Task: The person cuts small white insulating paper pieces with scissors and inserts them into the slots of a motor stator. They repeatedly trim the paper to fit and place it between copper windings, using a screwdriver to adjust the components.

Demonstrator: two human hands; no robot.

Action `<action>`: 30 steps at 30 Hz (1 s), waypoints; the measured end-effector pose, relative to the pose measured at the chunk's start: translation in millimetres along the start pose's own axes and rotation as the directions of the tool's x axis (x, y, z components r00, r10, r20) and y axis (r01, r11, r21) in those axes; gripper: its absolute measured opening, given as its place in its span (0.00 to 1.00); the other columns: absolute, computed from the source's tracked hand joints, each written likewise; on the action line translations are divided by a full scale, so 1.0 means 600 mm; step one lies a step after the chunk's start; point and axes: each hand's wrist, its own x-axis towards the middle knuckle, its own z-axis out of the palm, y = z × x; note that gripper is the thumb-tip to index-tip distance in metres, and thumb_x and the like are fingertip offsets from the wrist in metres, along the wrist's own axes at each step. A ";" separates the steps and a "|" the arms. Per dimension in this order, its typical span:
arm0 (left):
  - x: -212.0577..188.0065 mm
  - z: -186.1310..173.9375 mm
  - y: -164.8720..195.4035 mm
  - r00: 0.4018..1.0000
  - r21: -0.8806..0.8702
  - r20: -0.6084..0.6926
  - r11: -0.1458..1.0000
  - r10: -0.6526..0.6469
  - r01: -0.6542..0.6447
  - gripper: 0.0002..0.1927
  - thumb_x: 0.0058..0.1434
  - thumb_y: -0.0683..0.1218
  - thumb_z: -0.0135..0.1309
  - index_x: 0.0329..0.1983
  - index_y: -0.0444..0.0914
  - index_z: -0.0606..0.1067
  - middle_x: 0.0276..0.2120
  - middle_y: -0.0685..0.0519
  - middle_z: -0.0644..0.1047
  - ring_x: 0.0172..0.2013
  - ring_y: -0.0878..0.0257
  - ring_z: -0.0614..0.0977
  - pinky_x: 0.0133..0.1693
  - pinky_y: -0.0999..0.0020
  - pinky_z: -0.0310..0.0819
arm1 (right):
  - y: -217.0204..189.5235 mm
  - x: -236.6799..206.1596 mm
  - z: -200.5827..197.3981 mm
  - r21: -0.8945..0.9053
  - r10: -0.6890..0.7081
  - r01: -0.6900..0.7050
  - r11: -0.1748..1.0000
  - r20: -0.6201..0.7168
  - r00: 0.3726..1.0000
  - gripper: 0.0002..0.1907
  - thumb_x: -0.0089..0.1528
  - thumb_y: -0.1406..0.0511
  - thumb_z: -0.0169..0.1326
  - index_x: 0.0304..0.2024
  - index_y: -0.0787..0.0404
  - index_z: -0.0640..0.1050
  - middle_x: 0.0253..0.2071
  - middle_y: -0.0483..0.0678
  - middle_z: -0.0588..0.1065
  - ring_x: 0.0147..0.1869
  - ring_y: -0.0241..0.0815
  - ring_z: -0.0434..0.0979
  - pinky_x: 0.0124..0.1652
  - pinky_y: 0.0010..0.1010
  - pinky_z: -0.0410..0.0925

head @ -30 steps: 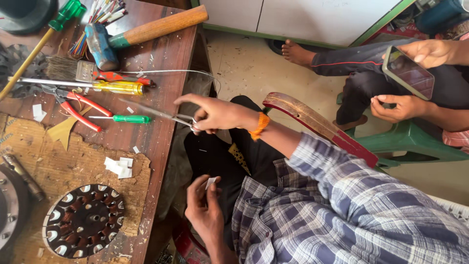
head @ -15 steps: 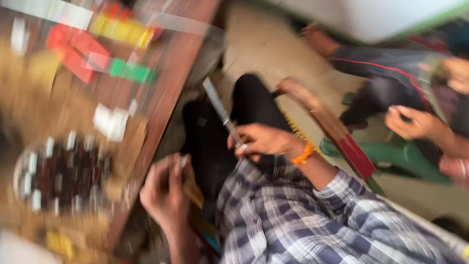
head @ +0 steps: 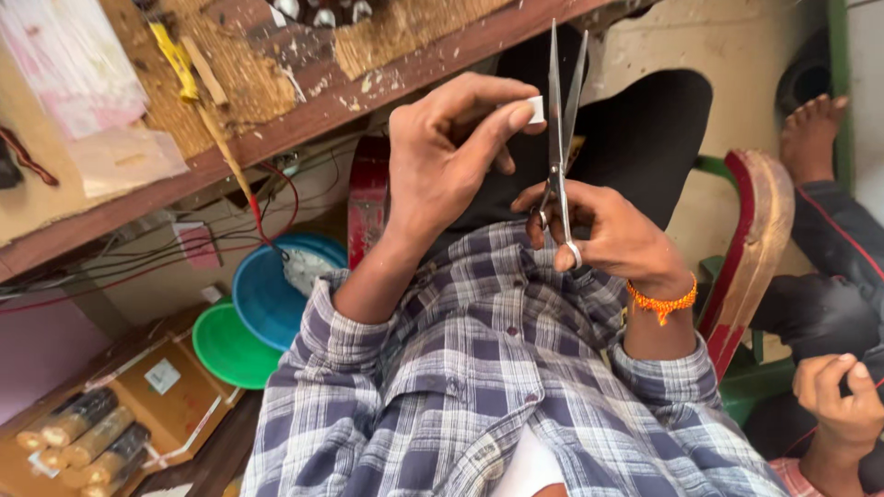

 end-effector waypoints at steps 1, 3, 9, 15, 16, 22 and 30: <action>-0.001 0.002 -0.002 1.000 0.011 0.012 1.000 -0.005 0.005 0.07 0.73 0.41 0.57 0.48 0.32 0.79 0.37 0.51 0.84 0.37 0.69 0.86 0.32 0.77 0.79 | 0.001 0.000 0.001 -0.041 0.029 -0.029 0.999 0.006 1.000 0.45 0.45 0.50 0.72 0.60 0.65 0.77 0.38 0.43 0.76 0.39 0.32 0.72 0.39 0.24 0.66; -0.002 0.007 -0.005 1.000 0.083 0.019 0.997 0.003 -0.004 0.06 0.73 0.42 0.56 0.47 0.33 0.79 0.36 0.52 0.84 0.38 0.69 0.87 0.31 0.77 0.80 | 0.005 -0.002 0.002 -0.124 0.085 -0.083 0.989 0.013 0.996 0.47 0.41 0.52 0.72 0.60 0.65 0.78 0.36 0.42 0.76 0.33 0.31 0.67 0.34 0.24 0.62; -0.009 0.016 -0.008 0.999 0.152 0.052 0.988 0.003 -0.011 0.05 0.73 0.40 0.55 0.45 0.33 0.77 0.36 0.53 0.83 0.37 0.69 0.88 0.31 0.76 0.81 | 0.027 -0.008 0.011 -0.003 0.100 -0.100 0.995 -0.008 0.995 0.45 0.43 0.53 0.73 0.60 0.66 0.77 0.33 0.40 0.73 0.35 0.28 0.71 0.34 0.22 0.64; -0.015 0.031 -0.015 0.995 0.346 -0.002 0.933 0.103 -0.096 0.02 0.72 0.38 0.56 0.42 0.33 0.76 0.29 0.53 0.80 0.29 0.70 0.85 0.29 0.77 0.76 | 0.046 -0.004 0.023 0.098 0.098 -0.100 0.990 0.027 0.995 0.44 0.44 0.54 0.74 0.59 0.66 0.77 0.33 0.39 0.73 0.33 0.27 0.67 0.32 0.21 0.62; -0.016 0.034 -0.017 0.990 0.362 -0.020 0.924 0.138 -0.121 0.02 0.72 0.38 0.56 0.42 0.34 0.75 0.29 0.53 0.79 0.29 0.70 0.85 0.28 0.77 0.75 | 0.047 -0.003 0.024 0.083 0.075 -0.075 0.994 0.003 0.997 0.44 0.44 0.53 0.74 0.58 0.67 0.77 0.33 0.39 0.73 0.33 0.27 0.67 0.32 0.20 0.61; -0.018 0.043 -0.023 0.983 0.341 -0.041 0.927 0.179 -0.154 0.01 0.73 0.39 0.56 0.45 0.35 0.76 0.31 0.53 0.80 0.29 0.71 0.86 0.30 0.78 0.77 | 0.045 -0.008 0.026 0.046 0.009 -0.005 0.999 -0.092 0.996 0.43 0.46 0.51 0.73 0.57 0.67 0.77 0.31 0.37 0.71 0.33 0.25 0.68 0.31 0.19 0.62; -0.010 0.045 -0.032 0.996 0.207 0.024 0.974 0.090 -0.093 0.03 0.73 0.39 0.56 0.44 0.34 0.78 0.31 0.55 0.82 0.29 0.71 0.85 0.27 0.79 0.76 | 0.050 -0.020 0.008 0.085 0.040 -0.030 0.996 -0.111 0.993 0.41 0.47 0.57 0.75 0.58 0.70 0.78 0.30 0.39 0.71 0.33 0.26 0.68 0.32 0.20 0.62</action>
